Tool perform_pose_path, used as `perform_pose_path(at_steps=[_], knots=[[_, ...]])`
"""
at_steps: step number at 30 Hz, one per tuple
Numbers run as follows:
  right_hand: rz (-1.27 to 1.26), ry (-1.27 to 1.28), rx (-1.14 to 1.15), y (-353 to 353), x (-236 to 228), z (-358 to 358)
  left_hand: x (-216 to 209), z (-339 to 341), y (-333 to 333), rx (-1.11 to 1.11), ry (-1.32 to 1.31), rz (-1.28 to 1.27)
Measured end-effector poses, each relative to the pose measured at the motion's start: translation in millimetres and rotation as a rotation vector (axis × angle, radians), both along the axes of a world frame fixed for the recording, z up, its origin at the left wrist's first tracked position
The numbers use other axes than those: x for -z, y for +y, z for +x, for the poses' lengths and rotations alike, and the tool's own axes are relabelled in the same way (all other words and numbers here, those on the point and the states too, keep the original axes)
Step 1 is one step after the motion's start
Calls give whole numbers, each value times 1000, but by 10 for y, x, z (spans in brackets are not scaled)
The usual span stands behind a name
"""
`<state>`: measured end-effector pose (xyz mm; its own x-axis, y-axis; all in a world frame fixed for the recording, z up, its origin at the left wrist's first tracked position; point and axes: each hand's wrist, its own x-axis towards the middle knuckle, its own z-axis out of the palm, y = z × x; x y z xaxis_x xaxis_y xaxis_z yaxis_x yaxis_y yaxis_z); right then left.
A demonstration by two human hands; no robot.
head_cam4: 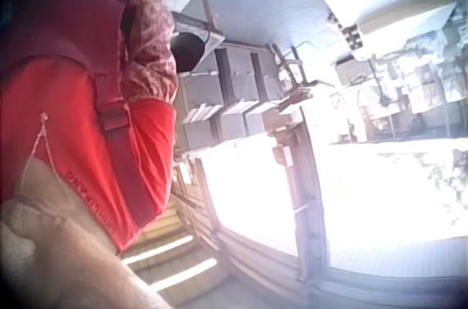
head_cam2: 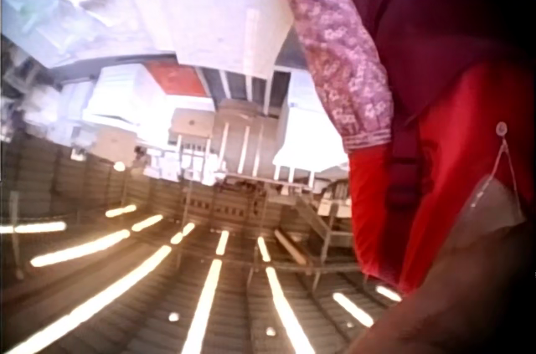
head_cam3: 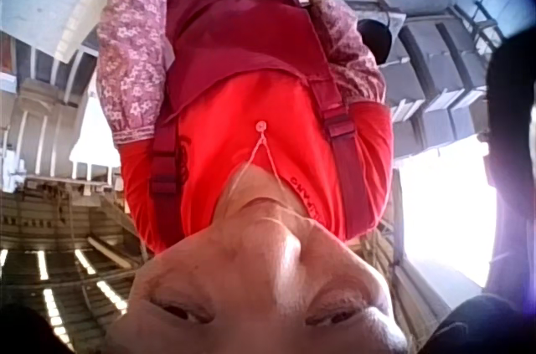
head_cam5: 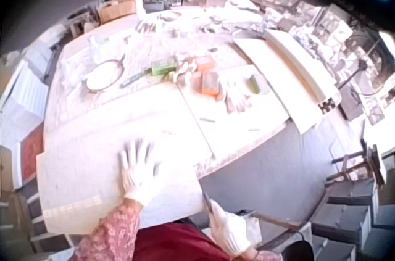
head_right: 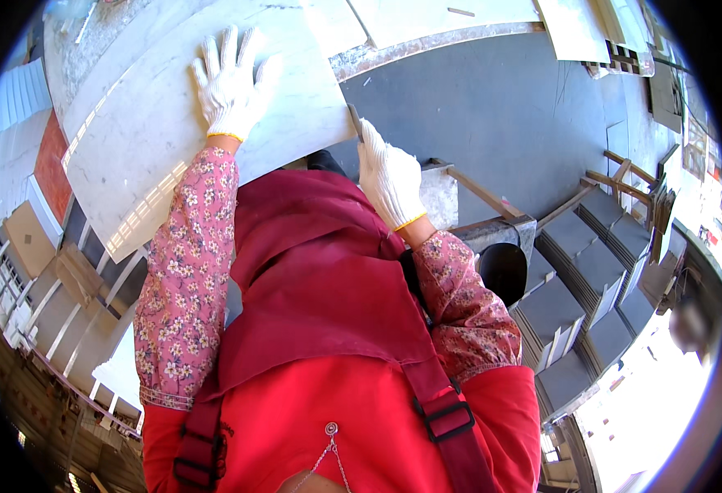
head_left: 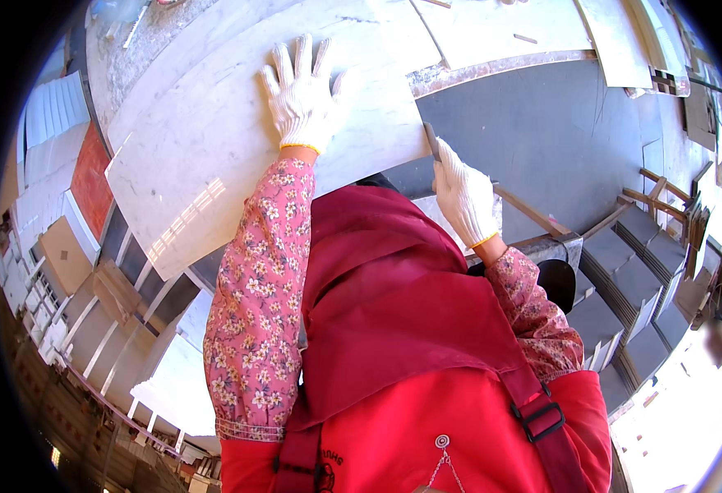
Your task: The person scrapes the edges of a white rectangular board with a metal scraper to remove excess material. They then apply a white paste from a bowl onto the board's edges using the scraper and smooth it out. Finally, the person uses a sanding block to rub the surface of the board.
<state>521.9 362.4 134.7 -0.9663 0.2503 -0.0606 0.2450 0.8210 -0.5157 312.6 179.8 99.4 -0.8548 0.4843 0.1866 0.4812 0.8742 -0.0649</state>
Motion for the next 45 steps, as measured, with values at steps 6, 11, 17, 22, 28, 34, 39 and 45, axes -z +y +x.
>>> perform_pose_path(at_steps=[6,11,17,22,28,34,39,45], knots=[[-87,66,-9,4,86,-68,8,14,-15,3,32,18],[-96,-8,28,-52,43,-79,34,15,-5,9,11,35],[1,-15,35,-101,138,-119,-54,20,18,-4,-1,-10],[82,69,18,-99,244,-88,-21,13,6,-1,5,-2],[121,31,-16,-87,192,64,18,16,-13,8,26,16],[155,32,-14,-108,227,-10,4,16,3,6,39,17],[222,0,-64,-79,210,-124,8,-2,-1,9,19,15],[214,15,-55,-72,230,-125,19,-32,-14,1,1,41]])
